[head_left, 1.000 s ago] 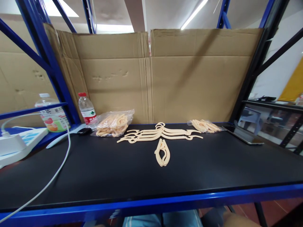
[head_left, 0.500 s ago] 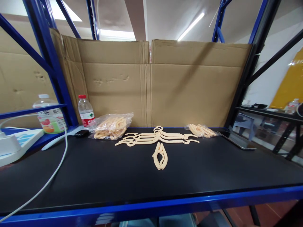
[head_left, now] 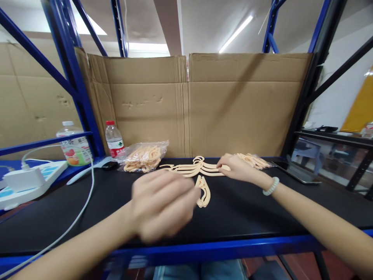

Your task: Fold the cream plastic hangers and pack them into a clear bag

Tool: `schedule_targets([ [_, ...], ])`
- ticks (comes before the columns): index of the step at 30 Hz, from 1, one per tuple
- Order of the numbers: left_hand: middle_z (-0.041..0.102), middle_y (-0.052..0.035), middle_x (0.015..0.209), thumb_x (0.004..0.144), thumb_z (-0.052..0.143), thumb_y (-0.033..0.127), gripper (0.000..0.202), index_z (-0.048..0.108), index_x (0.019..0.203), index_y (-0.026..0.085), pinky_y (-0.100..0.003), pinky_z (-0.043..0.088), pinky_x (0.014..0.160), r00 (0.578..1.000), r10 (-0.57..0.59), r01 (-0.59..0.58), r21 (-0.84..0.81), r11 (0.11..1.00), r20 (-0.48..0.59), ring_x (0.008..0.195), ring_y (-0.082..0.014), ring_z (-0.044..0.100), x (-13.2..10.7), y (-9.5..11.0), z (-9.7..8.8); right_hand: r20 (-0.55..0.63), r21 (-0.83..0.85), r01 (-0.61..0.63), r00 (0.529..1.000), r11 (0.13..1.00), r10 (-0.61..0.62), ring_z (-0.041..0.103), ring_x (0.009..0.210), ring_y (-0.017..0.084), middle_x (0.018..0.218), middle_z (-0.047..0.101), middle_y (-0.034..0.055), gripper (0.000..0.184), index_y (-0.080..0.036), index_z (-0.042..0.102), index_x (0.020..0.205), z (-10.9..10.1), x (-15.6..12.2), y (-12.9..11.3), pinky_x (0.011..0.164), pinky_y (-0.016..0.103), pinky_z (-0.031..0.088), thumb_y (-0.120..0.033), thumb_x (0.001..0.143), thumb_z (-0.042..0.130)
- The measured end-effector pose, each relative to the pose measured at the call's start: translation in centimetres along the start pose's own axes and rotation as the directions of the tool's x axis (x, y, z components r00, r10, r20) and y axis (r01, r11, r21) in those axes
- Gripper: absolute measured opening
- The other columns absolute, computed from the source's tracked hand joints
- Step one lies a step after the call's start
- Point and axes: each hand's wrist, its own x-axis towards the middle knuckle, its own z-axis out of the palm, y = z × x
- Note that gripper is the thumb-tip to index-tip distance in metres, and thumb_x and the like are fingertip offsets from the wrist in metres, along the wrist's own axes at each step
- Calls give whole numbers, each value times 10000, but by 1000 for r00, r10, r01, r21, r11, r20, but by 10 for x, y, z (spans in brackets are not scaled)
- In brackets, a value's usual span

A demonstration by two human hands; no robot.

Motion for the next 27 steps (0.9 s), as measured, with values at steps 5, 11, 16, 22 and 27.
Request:
schedule_targets([
  [5,644,-37,815,819,459,223,188,574,964,191,-301,499,710,847,-483,508,-68,859,220,709,-154,601,-10,-59,59,118,75,-145,984,987,136,581,786,196,852,643,72,89,-150,662,850,46,-9,43,739,300,446,-199,800,607],
  [11,609,-23,711,658,583,186,217,535,865,140,-220,442,511,182,-890,833,-546,-86,418,537,-96,535,-34,-87,79,72,119,-170,984,978,163,546,776,191,791,606,56,116,-157,614,790,55,-16,40,732,302,421,-203,856,531],
  [16,632,-31,725,672,621,186,210,560,864,125,-165,394,464,143,-842,837,-518,-178,521,532,-75,533,-25,-79,67,-35,143,-196,979,970,203,560,715,172,803,624,50,140,-167,567,840,36,-15,37,657,275,411,-244,895,463],
  [22,642,-64,780,766,603,255,162,563,830,112,-181,453,471,132,-786,867,-454,-203,603,541,-90,567,-21,-67,72,-159,90,-271,946,958,283,569,639,171,707,630,22,166,-186,570,819,6,-18,36,586,261,382,-309,882,479],
  [27,618,-93,979,774,642,194,212,524,936,126,-275,556,669,103,-819,769,-568,-295,565,696,-142,653,-24,-65,77,-224,128,-291,923,948,314,563,596,162,667,622,11,169,-194,579,823,3,-19,38,555,253,380,-331,870,491],
])
